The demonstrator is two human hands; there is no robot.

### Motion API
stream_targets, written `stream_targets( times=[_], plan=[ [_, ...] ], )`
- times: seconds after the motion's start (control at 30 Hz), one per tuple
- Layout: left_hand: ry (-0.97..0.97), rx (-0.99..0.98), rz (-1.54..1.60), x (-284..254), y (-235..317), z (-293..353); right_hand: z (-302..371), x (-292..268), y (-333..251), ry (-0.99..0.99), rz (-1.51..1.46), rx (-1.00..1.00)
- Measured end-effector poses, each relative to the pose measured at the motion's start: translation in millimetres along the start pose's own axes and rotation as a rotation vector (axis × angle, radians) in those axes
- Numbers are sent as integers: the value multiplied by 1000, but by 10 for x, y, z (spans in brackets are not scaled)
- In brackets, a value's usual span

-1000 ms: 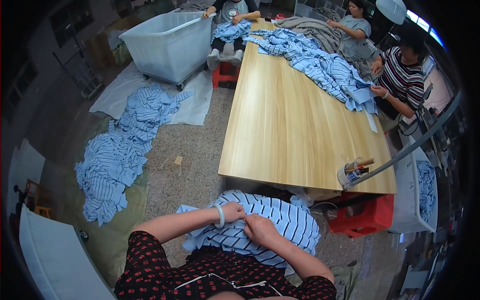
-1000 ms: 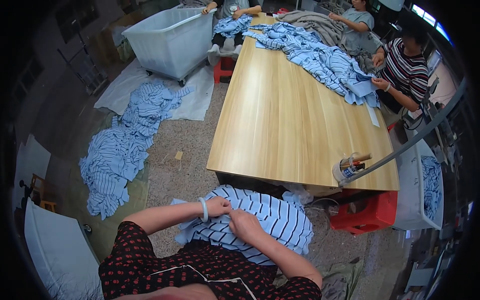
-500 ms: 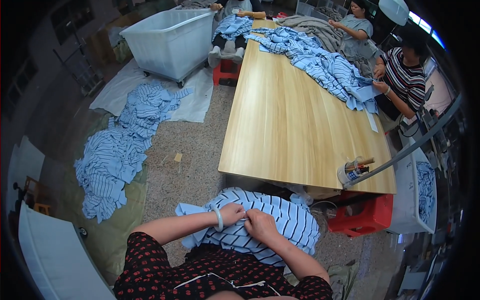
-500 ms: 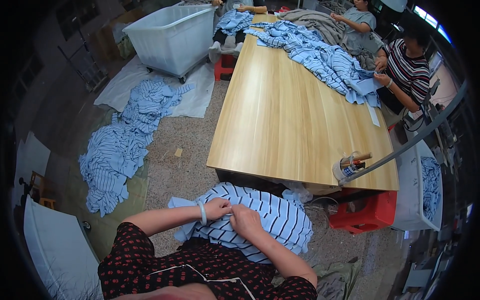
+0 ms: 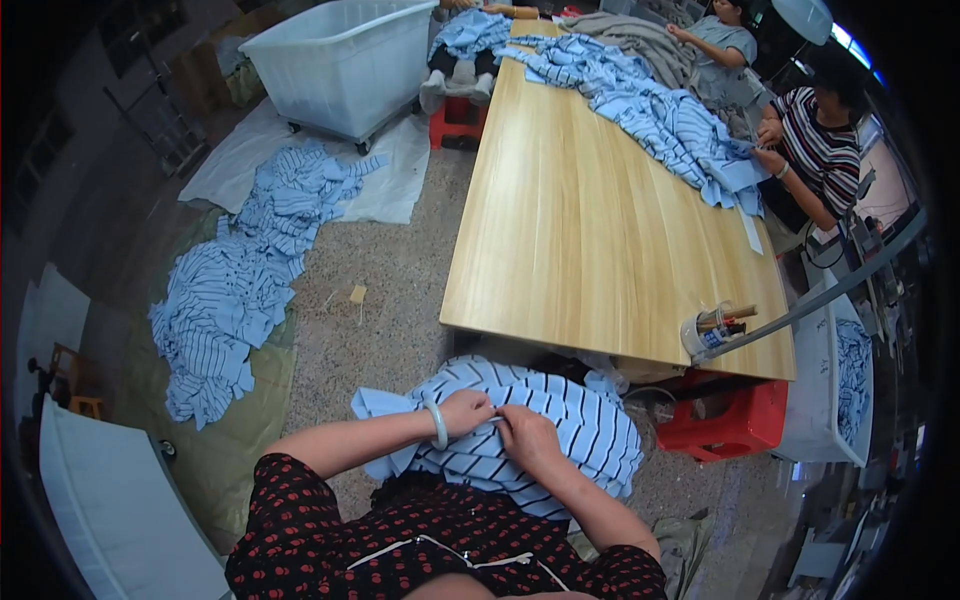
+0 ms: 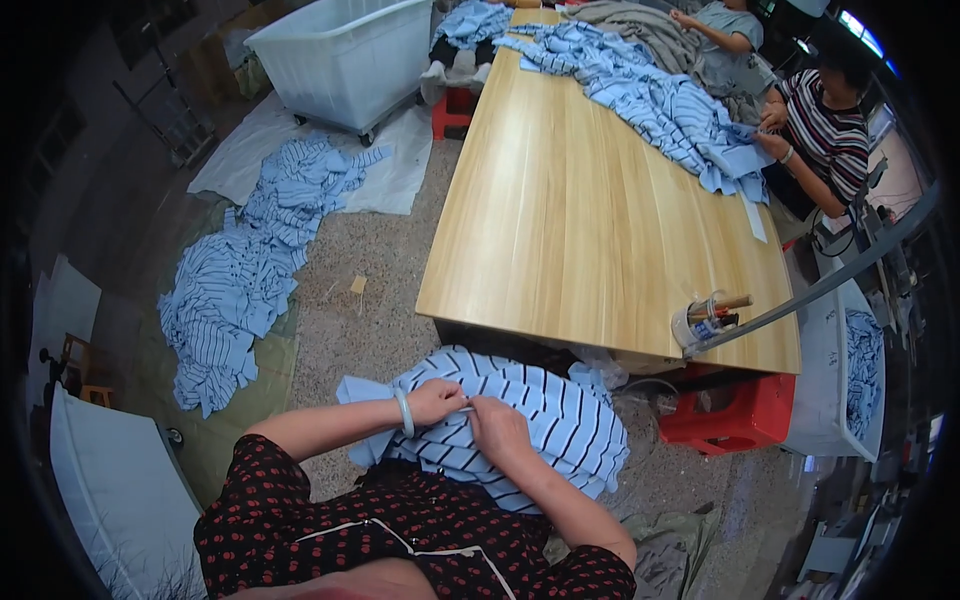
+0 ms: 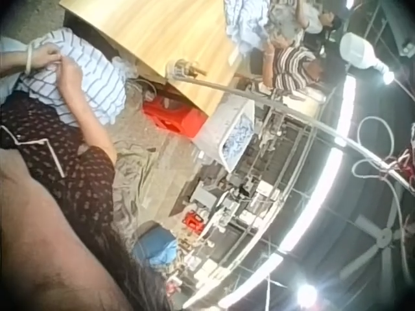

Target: Inspect a striped blue and white shirt for loose threads or defects.

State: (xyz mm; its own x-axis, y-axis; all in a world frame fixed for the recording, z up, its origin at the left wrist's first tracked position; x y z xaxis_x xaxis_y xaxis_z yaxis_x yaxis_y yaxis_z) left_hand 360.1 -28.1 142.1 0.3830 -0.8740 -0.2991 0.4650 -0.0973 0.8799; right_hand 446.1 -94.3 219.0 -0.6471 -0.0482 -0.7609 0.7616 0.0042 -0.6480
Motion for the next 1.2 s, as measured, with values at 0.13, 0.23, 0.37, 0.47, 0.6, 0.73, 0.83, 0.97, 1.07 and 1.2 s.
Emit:
stream_targets(
  times=[0.13,0.23,0.37,0.47,0.6,0.73,0.83,0.97,1.07,1.2],
  plan=[
    [171,135,-176,-69,192,61,7,13,-23,51,159,-46],
    [206,250,-242,-181,421,120,-63,-41,-36,115,159,-99],
    [239,257,-317,-235,545,188,-144,-95,-54,128,97,-106],
    [202,222,-375,-168,451,172,-137,-22,12,91,117,-59],
    [228,203,-419,-69,426,249,-58,23,5,78,116,-41],
    [265,209,-377,-56,417,295,-27,37,1,54,102,-14],
    [287,203,-317,-72,399,290,-44,26,40,63,34,10],
    [293,177,-232,-93,361,270,-111,-1,146,56,-115,36],
    [291,179,-210,-107,367,272,-149,-16,187,-1,-181,92],
    [286,177,-193,-132,355,283,-185,-48,166,-94,-246,169]
  ],
)
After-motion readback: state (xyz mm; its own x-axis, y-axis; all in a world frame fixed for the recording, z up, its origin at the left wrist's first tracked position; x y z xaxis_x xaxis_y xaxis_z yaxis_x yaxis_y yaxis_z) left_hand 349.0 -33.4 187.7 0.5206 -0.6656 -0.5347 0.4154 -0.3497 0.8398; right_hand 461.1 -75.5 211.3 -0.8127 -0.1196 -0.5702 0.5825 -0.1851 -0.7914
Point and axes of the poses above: each hand's wrist, its own z-axis away from the middle knuckle, its own x-axis out of the palm, y = z × x, the point moved 7 cm from there along -z, towards the middle knuckle, and after that the axes turned 5 degrees about -y, right-handed, at the moved point
